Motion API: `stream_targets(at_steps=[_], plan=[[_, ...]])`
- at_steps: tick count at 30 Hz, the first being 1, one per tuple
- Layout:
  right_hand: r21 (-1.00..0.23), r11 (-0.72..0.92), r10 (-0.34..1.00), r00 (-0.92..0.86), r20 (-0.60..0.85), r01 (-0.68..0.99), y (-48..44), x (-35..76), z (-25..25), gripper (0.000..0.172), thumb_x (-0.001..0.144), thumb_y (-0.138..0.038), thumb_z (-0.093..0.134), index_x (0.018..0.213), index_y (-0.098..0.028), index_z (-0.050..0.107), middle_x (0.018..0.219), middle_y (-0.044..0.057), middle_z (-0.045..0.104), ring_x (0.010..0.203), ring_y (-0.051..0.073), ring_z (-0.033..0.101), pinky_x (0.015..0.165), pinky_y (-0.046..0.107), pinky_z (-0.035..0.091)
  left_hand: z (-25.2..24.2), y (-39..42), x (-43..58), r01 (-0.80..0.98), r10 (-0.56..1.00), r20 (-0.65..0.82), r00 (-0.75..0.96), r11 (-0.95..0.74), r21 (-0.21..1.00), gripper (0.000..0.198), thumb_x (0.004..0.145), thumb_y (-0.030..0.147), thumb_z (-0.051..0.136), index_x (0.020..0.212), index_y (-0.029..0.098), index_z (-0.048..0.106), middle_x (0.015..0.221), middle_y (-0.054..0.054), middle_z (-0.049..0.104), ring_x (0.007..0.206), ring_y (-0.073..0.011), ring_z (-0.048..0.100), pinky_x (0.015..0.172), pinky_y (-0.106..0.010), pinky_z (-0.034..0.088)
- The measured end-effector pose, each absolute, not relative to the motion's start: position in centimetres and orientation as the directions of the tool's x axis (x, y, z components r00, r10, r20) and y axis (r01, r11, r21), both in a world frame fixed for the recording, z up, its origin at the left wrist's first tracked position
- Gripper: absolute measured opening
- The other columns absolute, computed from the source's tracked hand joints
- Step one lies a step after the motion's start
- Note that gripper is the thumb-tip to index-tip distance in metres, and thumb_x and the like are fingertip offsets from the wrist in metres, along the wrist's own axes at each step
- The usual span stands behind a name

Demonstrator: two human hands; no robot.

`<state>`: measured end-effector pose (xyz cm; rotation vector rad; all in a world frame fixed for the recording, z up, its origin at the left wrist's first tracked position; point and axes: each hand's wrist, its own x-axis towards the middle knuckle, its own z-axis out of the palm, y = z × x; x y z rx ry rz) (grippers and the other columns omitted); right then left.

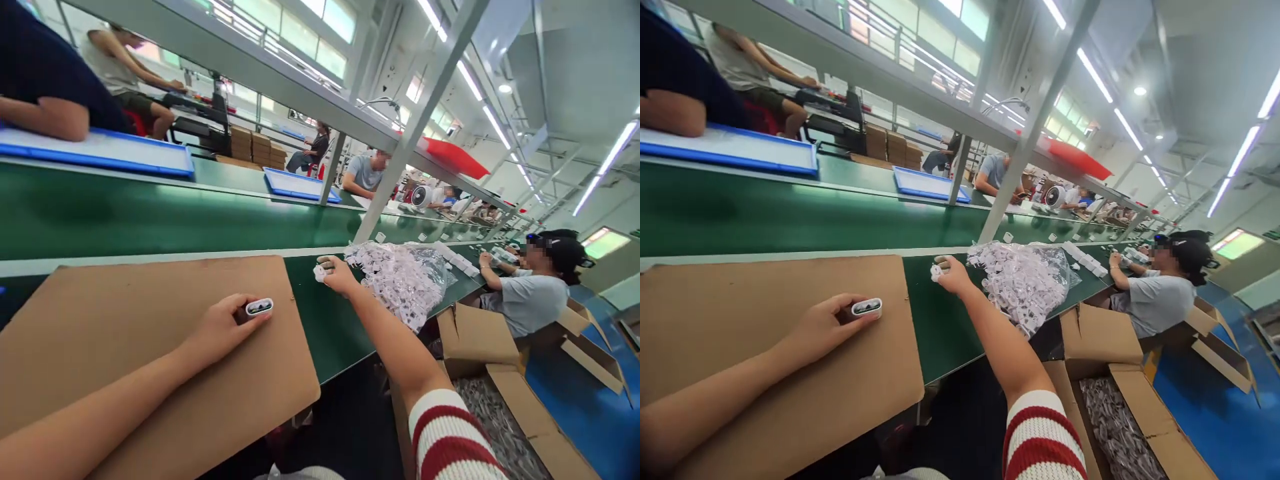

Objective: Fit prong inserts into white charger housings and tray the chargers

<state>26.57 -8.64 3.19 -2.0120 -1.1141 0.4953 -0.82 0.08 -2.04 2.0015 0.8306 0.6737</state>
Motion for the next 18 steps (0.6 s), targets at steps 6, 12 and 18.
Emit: stream_targets(at_steps=[6, 12, 18], plan=[[-0.997, -0.019, 0.978, 0.208, -0.004, 0.069, -4.8, 19.9, 3.0, 0.03, 0.073, -0.037, 0.083, 0.098, -0.024, 0.076, 0.105, 0.004, 0.08, 0.107, 0.024, 0.075, 0.093, 0.043, 0.066, -2.7, 1.3, -1.0, 0.303, 0.823, 0.25, 0.51, -0.444, 0.843, 0.046, 0.068, 0.066, 0.069, 0.099, 0.032, 0.075, 0.109, -0.008, 0.078, 0.101, -0.0375, 0.072, 0.086, -0.048, 0.061], [-0.999, -0.041, 0.982, 0.184, -0.047, -0.036, -3.3, 16.8, 2.3, 0.042, 0.056, -0.047, 0.096, 0.084, -0.023, 0.078, 0.094, 0.003, 0.081, 0.096, 0.024, 0.075, 0.091, 0.038, 0.061, -3.2, 1.8, -1.3, 0.293, 0.807, 0.183, 0.561, -0.401, 0.868, 0.046, 0.075, 0.067, 0.067, 0.098, 0.029, 0.077, 0.105, -0.007, 0.079, 0.104, -0.0353, 0.072, 0.088, -0.047, 0.061], [-0.998, 0.019, 0.953, 0.301, 0.035, 0.055, -3.9, 15.8, 1.1, 0.044, 0.061, -0.038, 0.091, 0.1, -0.024, 0.078, 0.093, 0.001, 0.079, 0.082, 0.017, 0.071, 0.077, 0.031, 0.059, -2.9, 1.7, -1.1, 0.287, 0.804, 0.211, 0.557, -0.424, 0.859, 0.04, 0.074, 0.063, 0.067, 0.094, 0.03, 0.078, 0.103, -0.008, 0.079, 0.105, -0.0388, 0.071, 0.089, -0.052, 0.059]])
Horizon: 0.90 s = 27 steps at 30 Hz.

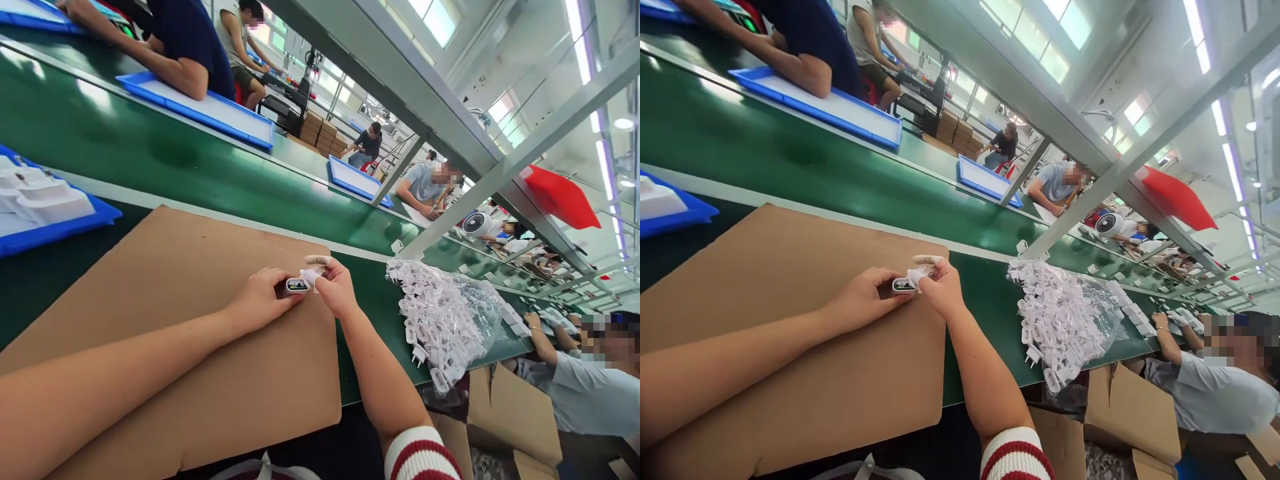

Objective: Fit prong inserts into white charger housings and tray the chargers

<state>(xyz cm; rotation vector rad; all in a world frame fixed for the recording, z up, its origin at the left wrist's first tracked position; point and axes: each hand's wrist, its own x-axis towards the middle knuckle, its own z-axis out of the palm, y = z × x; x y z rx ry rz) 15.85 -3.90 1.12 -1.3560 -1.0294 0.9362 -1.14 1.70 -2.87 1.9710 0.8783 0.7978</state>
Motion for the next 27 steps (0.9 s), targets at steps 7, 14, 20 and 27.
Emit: stream_targets(at_steps=[7, 14, 20, 27], plan=[[-0.992, -0.004, 0.982, 0.187, 0.021, 0.129, -5.2, 16.6, 1.9, 0.047, 0.064, -0.042, 0.092, 0.102, -0.023, 0.072, 0.095, 0.002, 0.079, 0.091, 0.02, 0.074, 0.088, 0.037, 0.06, -2.9, 1.7, -1.1, 0.338, 0.83, 0.141, 0.54, -0.367, 0.867, 0.042, 0.069, 0.06, 0.068, 0.097, 0.032, 0.079, 0.102, -0.007, 0.078, 0.102, -0.0366, 0.07, 0.086, -0.048, 0.058], [-0.52, 0.201, 0.929, 0.006, 0.369, 0.83, -5.9, 16.2, 2.4, 0.016, 0.087, -0.018, 0.071, 0.098, -0.026, 0.079, 0.096, 0.004, 0.073, 0.096, 0.022, 0.061, 0.085, 0.037, 0.053, -2.0, 1.5, -1.3, 0.344, 0.788, 0.131, 0.601, -0.404, 0.848, 0.036, 0.075, 0.058, 0.06, 0.08, 0.023, 0.07, 0.087, -0.007, 0.073, 0.095, -0.0317, 0.066, 0.081, -0.042, 0.052], [-0.295, 0.267, 0.944, -0.187, 0.273, 0.917, -5.5, 16.0, 2.7, 0.033, 0.086, -0.004, 0.058, 0.104, -0.024, 0.076, 0.099, 0.006, 0.067, 0.099, 0.023, 0.061, 0.084, 0.034, 0.053, -2.4, 1.7, -1.2, 0.329, 0.793, 0.135, 0.594, -0.392, 0.859, 0.036, 0.073, 0.059, 0.061, 0.076, 0.023, 0.064, 0.09, -0.006, 0.073, 0.097, -0.0301, 0.066, 0.081, -0.04, 0.049], [-0.292, 0.333, 0.895, -0.204, 0.396, 0.896, -5.8, 16.2, 2.5, 0.04, 0.087, -0.002, 0.052, 0.113, -0.021, 0.074, 0.103, 0.008, 0.067, 0.104, 0.023, 0.063, 0.092, 0.035, 0.054, -2.3, 1.8, -1.1, 0.361, 0.797, 0.118, 0.593, -0.394, 0.845, 0.034, 0.072, 0.057, 0.061, 0.076, 0.023, 0.066, 0.09, -0.005, 0.073, 0.097, -0.0299, 0.067, 0.078, -0.038, 0.049]])
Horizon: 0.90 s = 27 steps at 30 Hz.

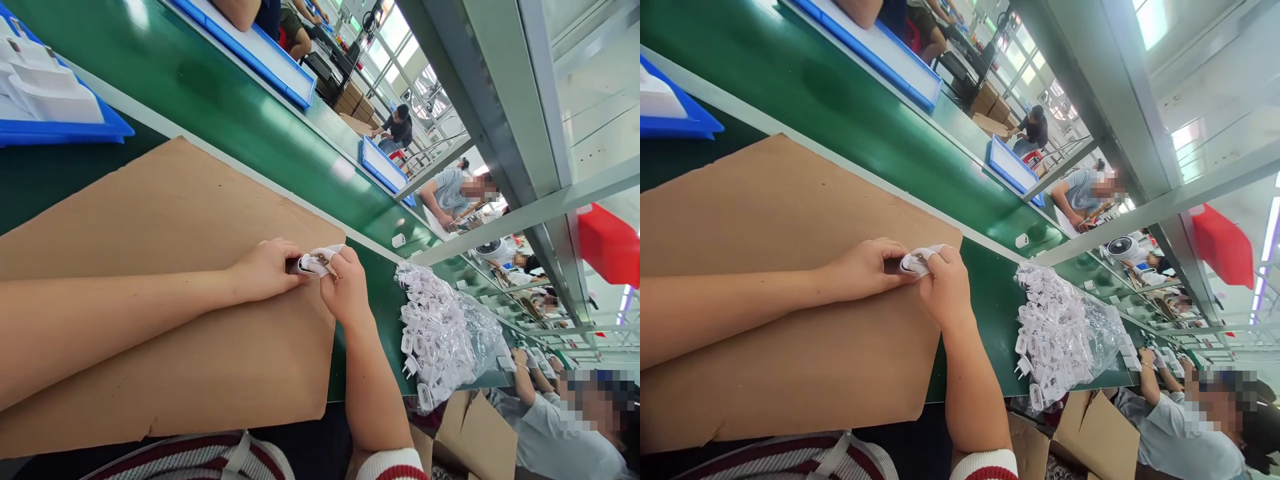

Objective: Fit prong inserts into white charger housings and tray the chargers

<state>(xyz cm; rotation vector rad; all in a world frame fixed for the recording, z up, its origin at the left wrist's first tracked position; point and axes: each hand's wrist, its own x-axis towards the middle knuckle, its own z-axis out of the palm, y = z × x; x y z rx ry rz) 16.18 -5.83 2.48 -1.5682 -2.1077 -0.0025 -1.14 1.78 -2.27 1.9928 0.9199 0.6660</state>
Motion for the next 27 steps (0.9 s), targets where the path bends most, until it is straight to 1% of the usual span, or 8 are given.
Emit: stream_targets(at_steps=[6, 12, 14, 17, 20, 21, 24, 27], plan=[[-0.289, 0.312, 0.92, -0.213, 0.328, 0.905, -5.4, 16.1, 2.4, 0.033, 0.088, -0.005, 0.055, 0.108, -0.022, 0.075, 0.099, 0.006, 0.066, 0.099, 0.023, 0.061, 0.088, 0.034, 0.052, -2.6, 1.8, -1.2, 0.342, 0.799, 0.168, 0.578, -0.423, 0.839, 0.036, 0.075, 0.058, 0.064, 0.078, 0.023, 0.07, 0.09, -0.006, 0.074, 0.095, -0.0295, 0.068, 0.079, -0.038, 0.05], [-0.3, 0.23, 0.959, -0.164, 0.229, 0.926, -4.5, 15.8, 3.2, 0.028, 0.077, -0.002, 0.054, 0.083, -0.022, 0.073, 0.085, 0.001, 0.058, 0.085, 0.018, 0.057, 0.072, 0.028, 0.046, -3.0, 2.1, -1.2, 0.323, 0.8, 0.159, 0.578, -0.404, 0.856, 0.032, 0.076, 0.055, 0.069, 0.079, 0.023, 0.073, 0.086, -0.004, 0.072, 0.092, -0.0291, 0.067, 0.074, -0.035, 0.048], [-0.34, 0.182, 0.965, -0.101, 0.243, 0.923, -4.5, 15.6, 3.1, 0.029, 0.074, -0.004, 0.054, 0.083, -0.023, 0.074, 0.083, 0.0, 0.058, 0.08, 0.017, 0.057, 0.07, 0.027, 0.046, -2.8, 2.0, -1.1, 0.332, 0.804, 0.149, 0.576, -0.396, 0.856, 0.032, 0.075, 0.054, 0.069, 0.078, 0.022, 0.071, 0.085, -0.006, 0.071, 0.09, -0.0295, 0.066, 0.072, -0.036, 0.047], [-0.432, 0.125, 0.948, 0.021, 0.317, 0.893, -5.1, 15.2, 2.1, 0.034, 0.074, -0.009, 0.055, 0.094, -0.024, 0.078, 0.089, 0.001, 0.065, 0.08, 0.018, 0.061, 0.073, 0.029, 0.049, -2.2, 1.6, -1.1, 0.305, 0.809, 0.167, 0.564, -0.392, 0.868, 0.029, 0.072, 0.05, 0.071, 0.071, 0.021, 0.067, 0.082, -0.008, 0.07, 0.088, -0.0313, 0.065, 0.076, -0.04, 0.047], [-0.561, 0.122, 0.904, 0.143, 0.403, 0.819, -5.8, 14.6, 0.4, 0.04, 0.079, -0.021, 0.06, 0.114, -0.024, 0.079, 0.099, 0.005, 0.071, 0.094, 0.023, 0.066, 0.087, 0.036, 0.053, -1.4, 1.1, -1.1, 0.28, 0.811, 0.193, 0.552, -0.398, 0.874, 0.024, 0.069, 0.043, 0.076, 0.068, 0.022, 0.067, 0.081, -0.008, 0.072, 0.087, -0.0323, 0.066, 0.079, -0.043, 0.05], [-0.629, 0.123, 0.89, 0.196, 0.413, 0.767, -6.0, 14.4, -0.2, 0.045, 0.082, -0.027, 0.062, 0.125, -0.023, 0.075, 0.102, 0.005, 0.072, 0.097, 0.024, 0.067, 0.092, 0.039, 0.054, -1.2, 1.0, -1.2, 0.282, 0.813, 0.194, 0.549, -0.399, 0.872, 0.022, 0.067, 0.041, 0.078, 0.068, 0.022, 0.068, 0.079, -0.008, 0.072, 0.084, -0.0317, 0.067, 0.076, -0.042, 0.051], [-0.813, 0.142, 0.842, 0.363, 0.399, 0.565, -6.5, 14.1, -1.6, 0.076, 0.085, -0.044, 0.07, 0.155, -0.023, 0.052, 0.126, 0.009, 0.072, 0.11, 0.026, 0.067, 0.104, 0.044, 0.052, -0.3, 1.3, -1.8, 0.275, 0.842, 0.184, 0.508, -0.361, 0.891, 0.017, 0.064, 0.035, 0.082, 0.072, 0.023, 0.073, 0.078, -0.004, 0.075, 0.075, -0.0274, 0.069, 0.067, -0.038, 0.054], [-0.887, 0.154, 0.798, 0.474, 0.371, 0.435, -6.6, 14.2, -2.3, 0.086, 0.085, -0.053, 0.07, 0.16, -0.021, 0.042, 0.144, 0.015, 0.063, 0.116, 0.026, 0.065, 0.105, 0.045, 0.053, 1.3, 3.0, -4.4, 0.247, 0.921, 0.205, 0.332, -0.294, 0.923, 0.027, 0.071, 0.036, 0.08, 0.094, 0.023, 0.078, 0.091, -0.001, 0.079, 0.082, -0.0237, 0.071, 0.073, -0.033, 0.057]])
